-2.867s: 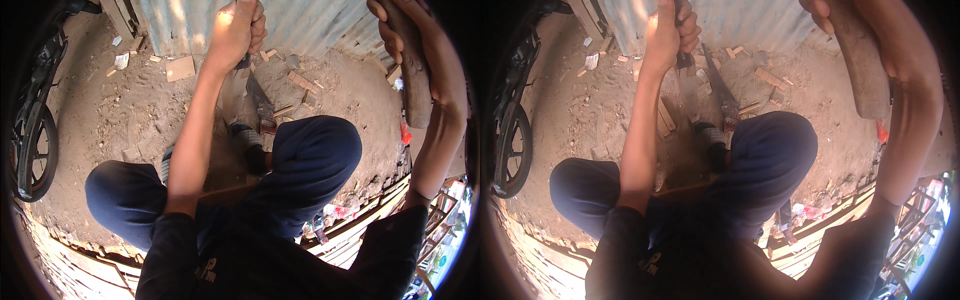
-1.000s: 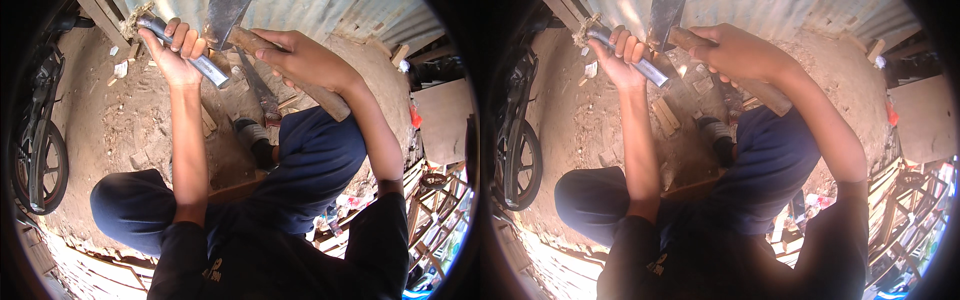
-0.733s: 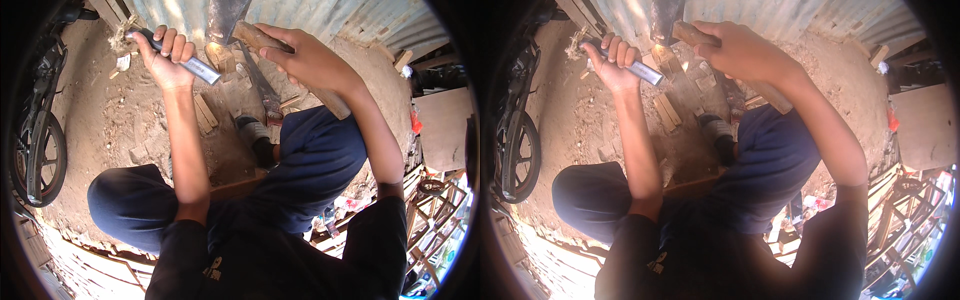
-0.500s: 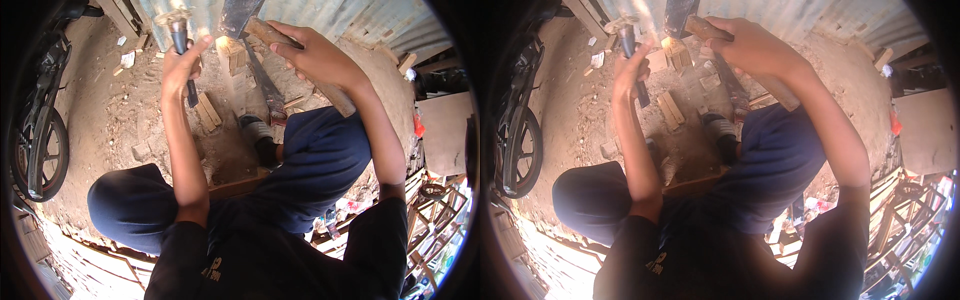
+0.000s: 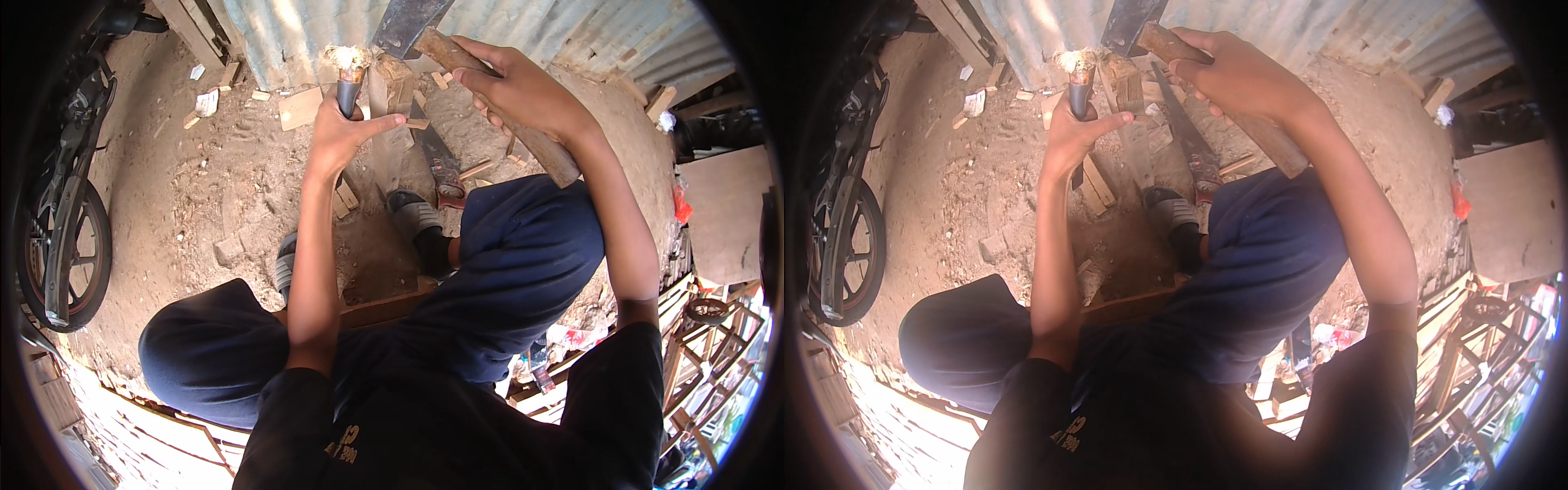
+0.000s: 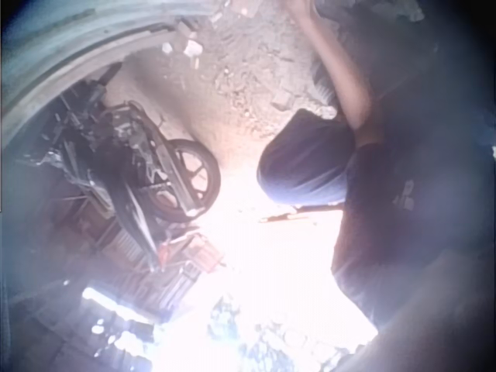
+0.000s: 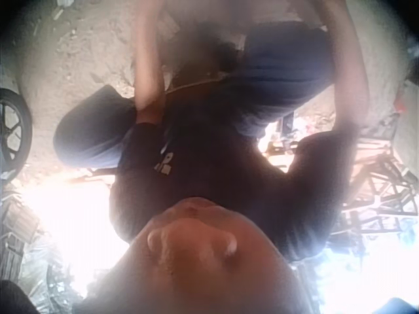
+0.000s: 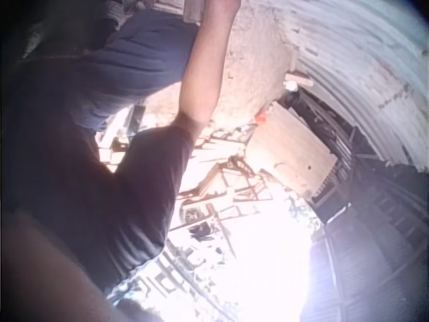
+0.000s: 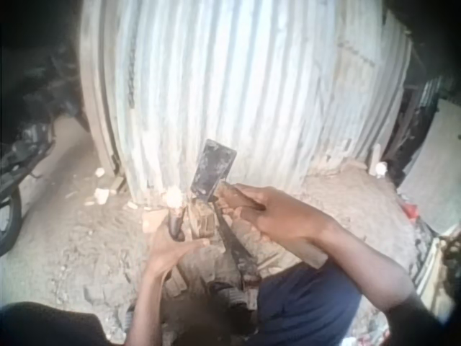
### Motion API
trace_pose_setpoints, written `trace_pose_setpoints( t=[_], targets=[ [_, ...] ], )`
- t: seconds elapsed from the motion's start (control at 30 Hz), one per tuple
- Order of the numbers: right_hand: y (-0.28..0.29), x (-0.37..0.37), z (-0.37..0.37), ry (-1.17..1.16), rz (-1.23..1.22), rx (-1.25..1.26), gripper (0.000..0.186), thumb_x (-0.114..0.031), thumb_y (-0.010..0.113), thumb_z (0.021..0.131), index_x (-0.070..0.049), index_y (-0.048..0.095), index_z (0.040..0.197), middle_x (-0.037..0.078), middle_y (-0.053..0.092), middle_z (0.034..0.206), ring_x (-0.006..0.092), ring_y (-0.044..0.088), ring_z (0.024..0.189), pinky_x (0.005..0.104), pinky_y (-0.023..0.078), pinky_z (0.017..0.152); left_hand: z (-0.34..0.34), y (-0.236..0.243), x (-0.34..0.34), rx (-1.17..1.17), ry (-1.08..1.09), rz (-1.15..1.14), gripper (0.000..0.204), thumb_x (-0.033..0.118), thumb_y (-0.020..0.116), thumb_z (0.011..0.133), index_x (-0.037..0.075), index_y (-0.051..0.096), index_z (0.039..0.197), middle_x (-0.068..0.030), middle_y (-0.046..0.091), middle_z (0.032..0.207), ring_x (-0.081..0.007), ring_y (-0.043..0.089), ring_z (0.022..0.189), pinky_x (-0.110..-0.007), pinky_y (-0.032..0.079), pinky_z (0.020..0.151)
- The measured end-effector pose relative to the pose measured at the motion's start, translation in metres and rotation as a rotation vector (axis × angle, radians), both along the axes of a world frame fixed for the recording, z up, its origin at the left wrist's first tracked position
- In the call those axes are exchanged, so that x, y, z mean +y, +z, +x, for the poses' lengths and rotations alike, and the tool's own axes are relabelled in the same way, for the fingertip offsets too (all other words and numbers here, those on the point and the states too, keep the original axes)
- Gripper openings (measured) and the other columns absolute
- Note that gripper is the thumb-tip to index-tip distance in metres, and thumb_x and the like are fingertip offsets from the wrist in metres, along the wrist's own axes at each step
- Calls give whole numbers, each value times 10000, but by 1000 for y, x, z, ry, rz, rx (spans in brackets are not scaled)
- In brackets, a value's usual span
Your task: The person sits on the ground and uses a hammer and chisel to split a small wooden block, then uses a hand saw to cut it, and finally uses a chisel and mallet to carve a groove. The person handles the wood and tools directly.
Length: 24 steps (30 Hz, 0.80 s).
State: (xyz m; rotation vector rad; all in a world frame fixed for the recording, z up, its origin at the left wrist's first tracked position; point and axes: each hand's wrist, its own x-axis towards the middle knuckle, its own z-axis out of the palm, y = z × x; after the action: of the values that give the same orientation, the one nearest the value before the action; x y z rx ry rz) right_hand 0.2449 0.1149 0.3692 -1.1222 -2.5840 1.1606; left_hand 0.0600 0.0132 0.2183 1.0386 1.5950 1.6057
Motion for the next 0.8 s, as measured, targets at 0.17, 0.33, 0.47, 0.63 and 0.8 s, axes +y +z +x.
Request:
trace_pose_setpoints(
  t=[0.17,0.33,0.47,0.63,0.8],
  targets=[
    [-3,2,1,2,-6,17,550,-263,563,945,-128,387,1449,-10,451,664,72,456,526,235,415,506,6,-4,0,95,114,0,542,201,921,569,38,525,902,66,426,672,-50,386,570,-220,341,482],
    [0,-2,-4,9,23,4,549,-286,553,944,-124,396,1444,-5,471,671,74,466,516,234,423,503,3,-5,-3,85,159,62,475,184,904,610,40,542,880,77,415,648,-39,366,565,-207,338,488],
    [3,-6,-7,26,-25,1,540,-287,547,943,-122,407,1438,-2,476,668,73,470,516,235,429,504,15,3,-3,19,238,182,344,144,865,679,46,555,791,86,437,613,-18,366,551,-195,332,491],
    [6,-9,-12,66,-21,-11,553,-311,545,942,-125,400,1442,0,478,660,73,475,517,234,430,504,27,-1,1,-124,316,338,219,129,801,766,52,609,694,79,492,575,-9,392,518,-198,285,479],
    [5,-11,-14,53,-9,-18,561,-324,548,940,-122,400,1441,2,482,659,80,476,515,244,439,518,19,-5,-6,-140,290,297,198,149,762,811,45,650,685,69,474,527,-12,381,455,-211,252,428]
  ],
)
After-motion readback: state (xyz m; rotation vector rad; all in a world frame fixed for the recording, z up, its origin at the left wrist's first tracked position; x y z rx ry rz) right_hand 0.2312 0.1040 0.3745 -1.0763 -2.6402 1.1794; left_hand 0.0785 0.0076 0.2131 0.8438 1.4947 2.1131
